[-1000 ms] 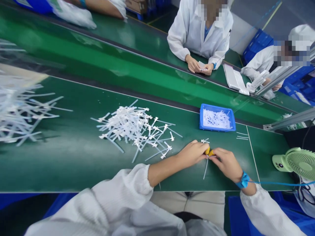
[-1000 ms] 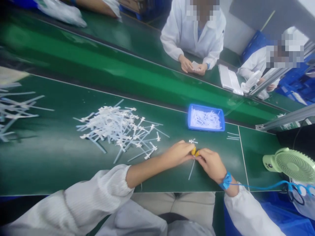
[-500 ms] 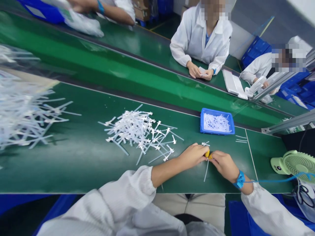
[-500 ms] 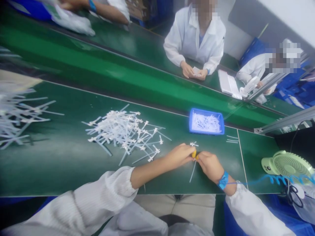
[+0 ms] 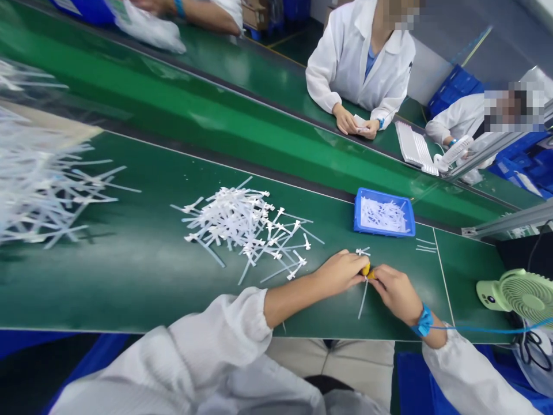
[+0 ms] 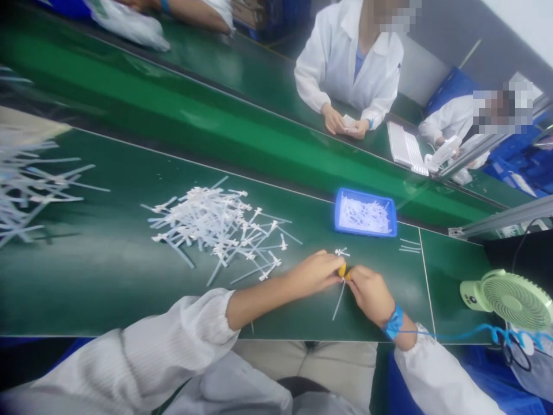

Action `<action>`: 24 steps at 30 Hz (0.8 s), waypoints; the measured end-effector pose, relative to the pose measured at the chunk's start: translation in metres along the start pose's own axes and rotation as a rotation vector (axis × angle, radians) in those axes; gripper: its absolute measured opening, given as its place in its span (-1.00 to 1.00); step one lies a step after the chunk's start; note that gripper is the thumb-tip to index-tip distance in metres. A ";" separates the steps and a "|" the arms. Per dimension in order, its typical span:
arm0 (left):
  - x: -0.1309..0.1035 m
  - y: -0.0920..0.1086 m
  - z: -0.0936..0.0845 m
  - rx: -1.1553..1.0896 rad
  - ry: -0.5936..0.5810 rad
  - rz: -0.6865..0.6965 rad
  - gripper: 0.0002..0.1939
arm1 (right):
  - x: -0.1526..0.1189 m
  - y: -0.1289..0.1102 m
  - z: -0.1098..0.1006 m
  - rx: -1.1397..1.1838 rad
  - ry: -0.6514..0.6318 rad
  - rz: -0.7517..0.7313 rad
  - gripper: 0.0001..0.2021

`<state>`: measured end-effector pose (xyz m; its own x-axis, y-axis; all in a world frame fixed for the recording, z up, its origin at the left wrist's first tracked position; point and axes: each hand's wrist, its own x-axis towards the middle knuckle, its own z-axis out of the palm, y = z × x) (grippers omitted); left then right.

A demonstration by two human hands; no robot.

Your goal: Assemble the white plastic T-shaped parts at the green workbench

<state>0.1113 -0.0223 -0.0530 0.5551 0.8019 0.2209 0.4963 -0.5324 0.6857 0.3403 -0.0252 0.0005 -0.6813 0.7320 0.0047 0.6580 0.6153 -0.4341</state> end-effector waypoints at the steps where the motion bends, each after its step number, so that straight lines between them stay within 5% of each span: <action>1: 0.000 0.000 -0.001 -0.004 -0.008 -0.001 -0.83 | 0.000 0.000 0.001 -0.006 0.003 -0.001 -0.73; 9: 0.000 0.003 -0.005 0.032 -0.033 -0.009 -0.85 | 0.001 -0.003 0.006 0.115 0.056 0.090 -0.84; 15: -0.002 0.008 -0.005 0.037 0.002 -0.038 -0.90 | -0.018 -0.014 0.024 0.494 0.387 0.368 -0.88; 24: -0.003 0.017 -0.015 -0.237 0.062 -0.198 -0.92 | -0.020 -0.020 0.074 0.716 0.731 0.446 -0.78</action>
<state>0.1081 -0.0302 -0.0318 0.4175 0.9027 0.1041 0.4171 -0.2922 0.8606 0.3176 -0.0738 -0.0578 0.0780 0.9862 0.1458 0.2996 0.1163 -0.9469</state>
